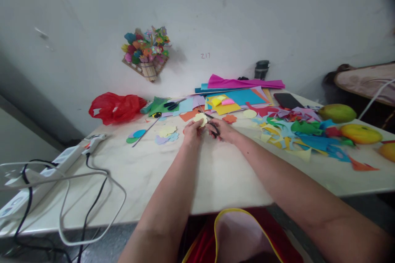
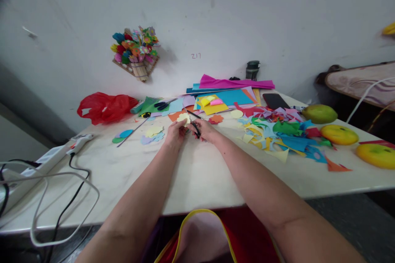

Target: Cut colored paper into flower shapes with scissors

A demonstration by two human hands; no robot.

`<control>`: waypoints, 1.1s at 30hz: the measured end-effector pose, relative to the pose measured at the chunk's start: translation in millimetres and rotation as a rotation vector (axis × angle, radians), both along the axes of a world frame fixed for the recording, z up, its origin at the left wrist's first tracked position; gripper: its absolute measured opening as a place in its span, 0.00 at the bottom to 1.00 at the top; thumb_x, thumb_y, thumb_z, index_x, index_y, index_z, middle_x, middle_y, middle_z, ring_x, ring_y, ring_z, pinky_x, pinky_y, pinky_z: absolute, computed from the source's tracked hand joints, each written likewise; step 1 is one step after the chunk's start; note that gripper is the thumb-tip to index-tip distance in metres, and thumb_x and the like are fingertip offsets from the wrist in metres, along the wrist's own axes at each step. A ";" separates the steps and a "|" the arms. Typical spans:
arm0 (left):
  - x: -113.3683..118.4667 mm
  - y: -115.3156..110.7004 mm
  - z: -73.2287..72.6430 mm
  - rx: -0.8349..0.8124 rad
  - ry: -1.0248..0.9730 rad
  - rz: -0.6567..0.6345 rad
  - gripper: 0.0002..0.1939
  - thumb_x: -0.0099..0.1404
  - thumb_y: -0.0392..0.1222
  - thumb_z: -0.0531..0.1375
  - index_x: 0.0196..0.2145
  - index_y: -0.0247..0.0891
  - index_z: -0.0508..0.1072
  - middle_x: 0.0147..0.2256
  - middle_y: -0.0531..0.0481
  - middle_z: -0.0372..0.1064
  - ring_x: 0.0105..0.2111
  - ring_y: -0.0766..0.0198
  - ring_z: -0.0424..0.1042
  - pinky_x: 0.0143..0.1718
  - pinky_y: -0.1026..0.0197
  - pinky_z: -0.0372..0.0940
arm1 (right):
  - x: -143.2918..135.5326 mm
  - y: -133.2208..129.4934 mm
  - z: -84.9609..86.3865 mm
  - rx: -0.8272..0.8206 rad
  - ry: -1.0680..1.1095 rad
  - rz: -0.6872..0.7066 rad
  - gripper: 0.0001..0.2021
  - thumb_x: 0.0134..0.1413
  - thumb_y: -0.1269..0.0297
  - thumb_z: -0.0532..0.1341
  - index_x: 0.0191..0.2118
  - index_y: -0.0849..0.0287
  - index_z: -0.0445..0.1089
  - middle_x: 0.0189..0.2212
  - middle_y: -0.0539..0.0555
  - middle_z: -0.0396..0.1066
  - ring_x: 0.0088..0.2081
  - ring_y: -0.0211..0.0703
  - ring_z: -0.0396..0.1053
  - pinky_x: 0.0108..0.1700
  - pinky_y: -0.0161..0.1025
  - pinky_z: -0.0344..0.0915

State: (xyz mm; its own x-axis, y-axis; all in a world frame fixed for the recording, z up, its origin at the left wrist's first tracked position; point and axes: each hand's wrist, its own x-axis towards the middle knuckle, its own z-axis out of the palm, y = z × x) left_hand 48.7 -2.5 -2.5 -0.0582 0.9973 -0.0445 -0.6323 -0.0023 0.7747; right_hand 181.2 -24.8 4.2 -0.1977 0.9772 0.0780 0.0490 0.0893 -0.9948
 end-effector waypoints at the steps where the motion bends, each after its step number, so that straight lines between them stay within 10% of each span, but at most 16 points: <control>1: -0.3 0.3 -0.2 0.002 0.000 -0.002 0.09 0.47 0.29 0.70 0.24 0.34 0.73 0.22 0.50 0.71 0.21 0.69 0.69 0.26 0.65 0.64 | -0.2 0.3 -0.3 -0.001 0.000 0.000 0.13 0.48 0.59 0.71 0.31 0.59 0.68 0.18 0.45 0.66 0.16 0.32 0.62 0.10 0.28 0.50; 22: -5.2 5.4 -1.2 0.036 0.013 0.071 0.14 0.46 0.30 0.71 0.19 0.35 0.67 0.22 0.51 0.69 0.24 0.68 0.70 0.31 0.63 0.69 | -0.4 1.2 4.5 -0.035 -0.065 -0.058 0.08 0.53 0.64 0.67 0.31 0.59 0.68 0.15 0.45 0.64 0.13 0.32 0.59 0.10 0.27 0.46; 33: -15.3 0.2 3.1 0.079 0.203 -0.176 0.14 0.40 0.34 0.73 0.25 0.33 0.74 0.25 0.48 0.73 0.25 0.64 0.72 0.30 0.61 0.70 | 14.9 8.4 4.2 0.044 0.040 -0.115 0.19 0.37 0.64 0.74 0.37 0.58 0.70 0.23 0.47 0.71 0.22 0.36 0.68 0.15 0.27 0.53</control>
